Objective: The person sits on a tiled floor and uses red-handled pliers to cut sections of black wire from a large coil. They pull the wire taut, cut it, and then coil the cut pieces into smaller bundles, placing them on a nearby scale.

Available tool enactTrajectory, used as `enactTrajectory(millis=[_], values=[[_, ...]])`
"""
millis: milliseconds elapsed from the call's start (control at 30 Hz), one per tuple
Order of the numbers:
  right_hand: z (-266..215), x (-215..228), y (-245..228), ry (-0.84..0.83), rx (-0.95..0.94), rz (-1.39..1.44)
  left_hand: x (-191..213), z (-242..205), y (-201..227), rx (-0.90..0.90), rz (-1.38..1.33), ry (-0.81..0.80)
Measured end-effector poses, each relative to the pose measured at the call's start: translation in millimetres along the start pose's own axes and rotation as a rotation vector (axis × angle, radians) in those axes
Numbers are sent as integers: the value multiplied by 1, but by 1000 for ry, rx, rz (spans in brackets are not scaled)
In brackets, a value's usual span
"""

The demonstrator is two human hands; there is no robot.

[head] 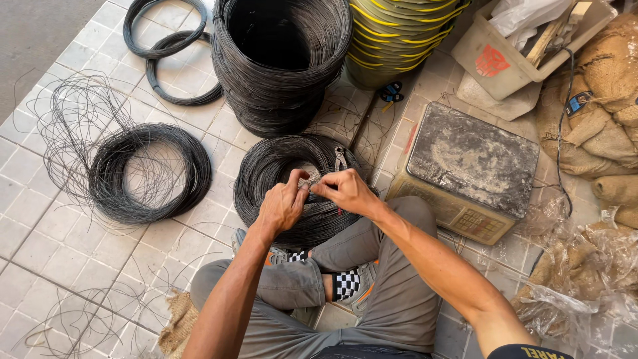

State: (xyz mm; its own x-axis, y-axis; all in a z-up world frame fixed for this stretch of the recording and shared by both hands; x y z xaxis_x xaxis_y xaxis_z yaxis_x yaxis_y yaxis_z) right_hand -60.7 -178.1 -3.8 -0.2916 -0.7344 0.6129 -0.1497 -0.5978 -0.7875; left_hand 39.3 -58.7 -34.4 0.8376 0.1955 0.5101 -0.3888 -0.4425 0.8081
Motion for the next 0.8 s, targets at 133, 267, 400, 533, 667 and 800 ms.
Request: enactTrajectory(millis=[133, 267, 400, 533, 667, 800], values=[[-5, 2, -7, -207, 72, 35, -4, 1, -5, -27, 9, 5], [-10, -17, 12, -364, 2, -186, -5, 0, 2, -36, 53, 2], [-11, -29, 27, -298, 45, -389, -8, -2, 1, -45, 74, 6], [-12, -25, 27, -125, 107, -492, -6, 0, 10, -41, 80, -3], [-19, -11, 16, -85, 143, -284, -15, 3, 5, -55, 73, -40], [-18, -2, 9, -46, 127, -78, -19, 5, 10, -60, -5, -68]])
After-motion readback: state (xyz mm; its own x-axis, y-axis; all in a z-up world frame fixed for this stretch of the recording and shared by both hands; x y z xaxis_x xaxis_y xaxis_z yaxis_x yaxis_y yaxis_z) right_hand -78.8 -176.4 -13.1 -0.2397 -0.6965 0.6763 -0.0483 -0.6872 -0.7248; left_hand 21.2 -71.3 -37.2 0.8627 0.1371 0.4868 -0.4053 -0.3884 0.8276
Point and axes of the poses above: each hand's wrist, its own z-axis towards the middle knuckle, its own x-axis out of the back of the hand, y = z × x, the point moved 8 cm from there along z, towards the middle knuckle, and after that the axes turned 10 degrees about -z, right-handed, at the moved point
